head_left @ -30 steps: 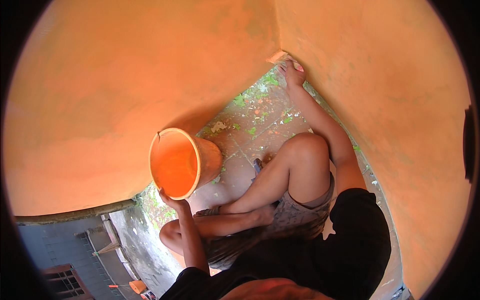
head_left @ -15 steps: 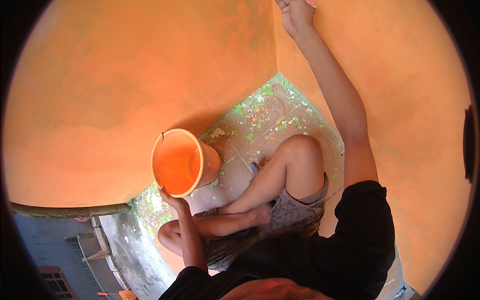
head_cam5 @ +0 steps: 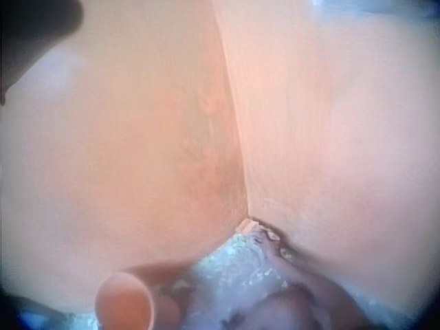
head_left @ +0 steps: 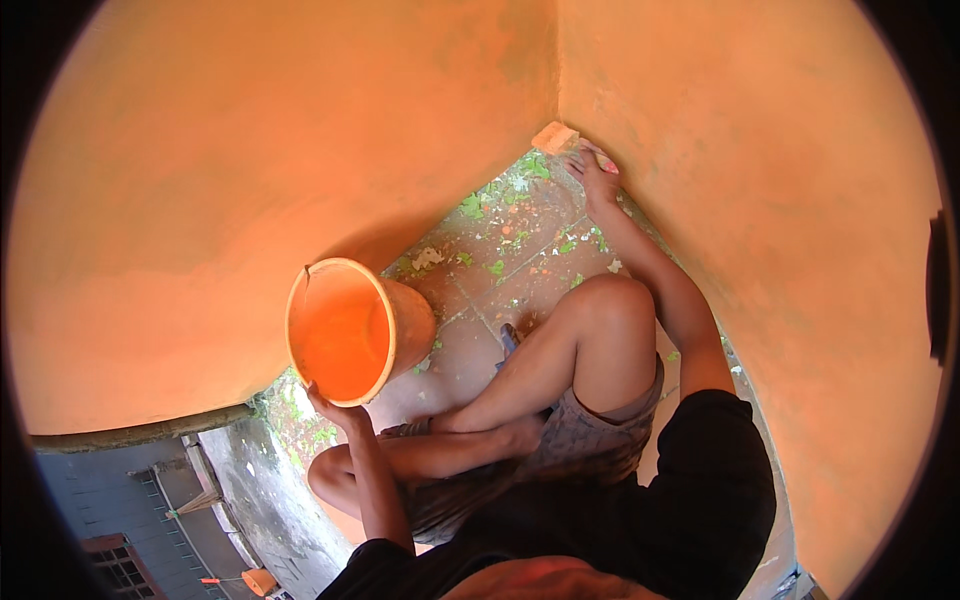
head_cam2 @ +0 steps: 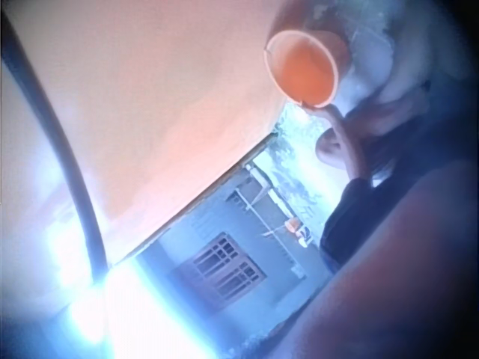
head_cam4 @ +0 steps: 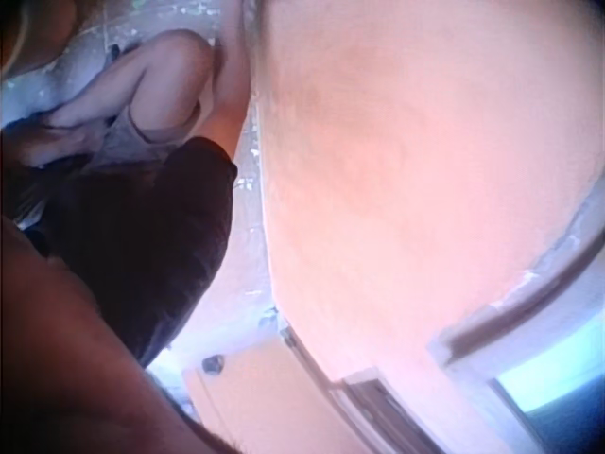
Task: The person paints an exterior wall orange using a brush and a bucket of paint. They sit on the floor, repeatedly dip the brush into the bucket, and apply paint to the wall surface and around a window frame.
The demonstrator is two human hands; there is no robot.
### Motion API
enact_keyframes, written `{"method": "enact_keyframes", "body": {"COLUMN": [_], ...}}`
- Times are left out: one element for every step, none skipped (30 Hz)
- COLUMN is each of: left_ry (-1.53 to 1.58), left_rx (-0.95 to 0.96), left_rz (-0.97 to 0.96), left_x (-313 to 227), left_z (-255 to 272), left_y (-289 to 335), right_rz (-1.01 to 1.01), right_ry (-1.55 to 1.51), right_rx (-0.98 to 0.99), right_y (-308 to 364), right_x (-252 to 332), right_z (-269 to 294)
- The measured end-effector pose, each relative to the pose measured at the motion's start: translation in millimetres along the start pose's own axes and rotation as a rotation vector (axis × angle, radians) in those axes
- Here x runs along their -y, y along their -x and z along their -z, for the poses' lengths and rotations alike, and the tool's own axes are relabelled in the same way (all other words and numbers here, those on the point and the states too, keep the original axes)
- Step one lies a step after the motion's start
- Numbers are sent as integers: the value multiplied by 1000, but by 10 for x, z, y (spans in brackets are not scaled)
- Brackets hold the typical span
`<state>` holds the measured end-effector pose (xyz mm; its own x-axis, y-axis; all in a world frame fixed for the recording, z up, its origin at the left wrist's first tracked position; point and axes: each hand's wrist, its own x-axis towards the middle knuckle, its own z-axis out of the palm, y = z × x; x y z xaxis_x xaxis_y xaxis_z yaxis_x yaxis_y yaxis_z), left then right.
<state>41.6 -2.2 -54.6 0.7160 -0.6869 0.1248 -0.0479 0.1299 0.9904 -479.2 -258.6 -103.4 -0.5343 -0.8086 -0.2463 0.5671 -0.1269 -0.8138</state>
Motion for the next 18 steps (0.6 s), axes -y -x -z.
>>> {"method": "enact_keyframes", "body": {"left_ry": [-46,-8,20,48,13,-20,-27,-35,-19,-2,-7,-10,23,-25,-32,-47,-16,8], "left_rx": [-23,-28,-26,-23,-24,-27,-30,-34,-36,-39,-32,-26,30,-20,-20,-42,-12,-5], "left_rz": [0,38,64,89,84,76,74,71,77,84,83,82,44,50,19,16,0,9], "left_x": [-11,-30,-47,-62,-72,-76,-80,-77,-69,-57,-46,-38,-25,-22,-13,-13,-20,-31], "left_z": [-12,-14,-22,-24,-36,-40,-43,-42,-39,-33,-25,-15,-8,-1,-7,-10,-23,-39], "left_y": [5,13,15,21,24,27,26,23,19,15,7,-4,-10,-19,-21,-19,-23,-21], "right_rz": [-1,-17,25,55,88,71,57,32,19,-6,-45,-19,-9,0,11,23,41,61], "right_ry": [20,43,30,17,2,-5,-12,-35,-22,-23,-20,-27,-29,-30,-50,-66,-82,-102], "right_rx": [-10,-36,-39,-55,-68,-110,-148,-193,-183,-182,-204,-144,-108,-77,-48,-19,16,47], "right_y": [-1,-4,-33,-65,-102,-137,-168,-193,-194,-183,-164,-133,-102,-61,-23,7,36,79], "right_x": [-89,-170,-238,-296,-331,-350,-340,-309,-254,-172,-66,69,220,395,585,796,1029,1257], "right_z": [32,47,28,0,-47,-97,-159,-229,-291,-357,-432,-515,-611,-711,-821,-943,-1074,-1202]}}
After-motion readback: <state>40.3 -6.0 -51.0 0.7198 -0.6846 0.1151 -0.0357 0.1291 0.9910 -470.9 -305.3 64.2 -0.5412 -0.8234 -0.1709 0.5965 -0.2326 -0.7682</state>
